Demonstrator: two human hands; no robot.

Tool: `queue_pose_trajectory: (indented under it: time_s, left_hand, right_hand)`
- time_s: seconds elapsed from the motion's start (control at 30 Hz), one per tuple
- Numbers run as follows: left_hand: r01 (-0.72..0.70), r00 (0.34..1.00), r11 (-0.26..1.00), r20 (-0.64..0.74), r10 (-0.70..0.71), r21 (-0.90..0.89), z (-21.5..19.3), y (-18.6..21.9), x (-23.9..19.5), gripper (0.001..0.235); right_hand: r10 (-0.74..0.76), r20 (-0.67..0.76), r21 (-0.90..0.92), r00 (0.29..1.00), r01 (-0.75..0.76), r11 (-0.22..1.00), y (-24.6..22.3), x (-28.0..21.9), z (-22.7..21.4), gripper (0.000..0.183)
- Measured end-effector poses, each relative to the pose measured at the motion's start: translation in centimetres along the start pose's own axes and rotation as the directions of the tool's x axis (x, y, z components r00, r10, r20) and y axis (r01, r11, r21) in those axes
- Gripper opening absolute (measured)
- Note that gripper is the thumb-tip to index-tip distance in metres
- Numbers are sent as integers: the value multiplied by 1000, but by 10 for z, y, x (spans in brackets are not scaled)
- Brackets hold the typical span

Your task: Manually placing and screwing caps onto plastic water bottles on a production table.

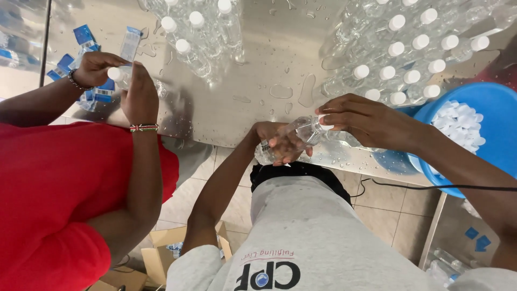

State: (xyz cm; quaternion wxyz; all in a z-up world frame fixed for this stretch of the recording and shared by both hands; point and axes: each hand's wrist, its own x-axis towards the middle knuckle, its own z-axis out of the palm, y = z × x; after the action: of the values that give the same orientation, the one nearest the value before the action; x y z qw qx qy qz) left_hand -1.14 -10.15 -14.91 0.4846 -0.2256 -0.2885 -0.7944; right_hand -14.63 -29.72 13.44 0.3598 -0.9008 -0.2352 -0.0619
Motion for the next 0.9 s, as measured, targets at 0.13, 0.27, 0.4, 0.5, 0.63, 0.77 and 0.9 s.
queue_pose_trajectory:
  time_s: [0.13,0.27,0.4,0.5,0.63,0.77,0.9]
  left_hand:
    - [42,996,995,-76,-36,85,17,15,13,79]
    - [225,877,894,-481,-12,388,37,40,16,79]
    - [294,848,836,-530,-4,464,53,44,27,75]
    - [291,847,846,-532,-10,447,48,38,26,72]
    - [269,909,909,-397,-130,317,33,31,24,84]
    - [217,972,945,-140,-187,243,18,24,28,84]
    - [161,984,981,-95,-151,112,18,26,31,76]
  right_hand:
    - [220,-15,219,975,-212,953,-1,-3,-6,31]
    - [536,67,349,841,-523,777,-4,2,-24,47]
    - [583,21,212,812,-574,791,-2,-2,-14,31]
    - [566,10,192,824,-557,808,-7,-3,-14,26]
    - [475,17,187,880,-470,863,-20,0,-15,31]
    - [315,-14,193,949,-306,932,-21,-1,-18,31]
    - [225,7,164,974,-223,961,-21,-3,-23,32]
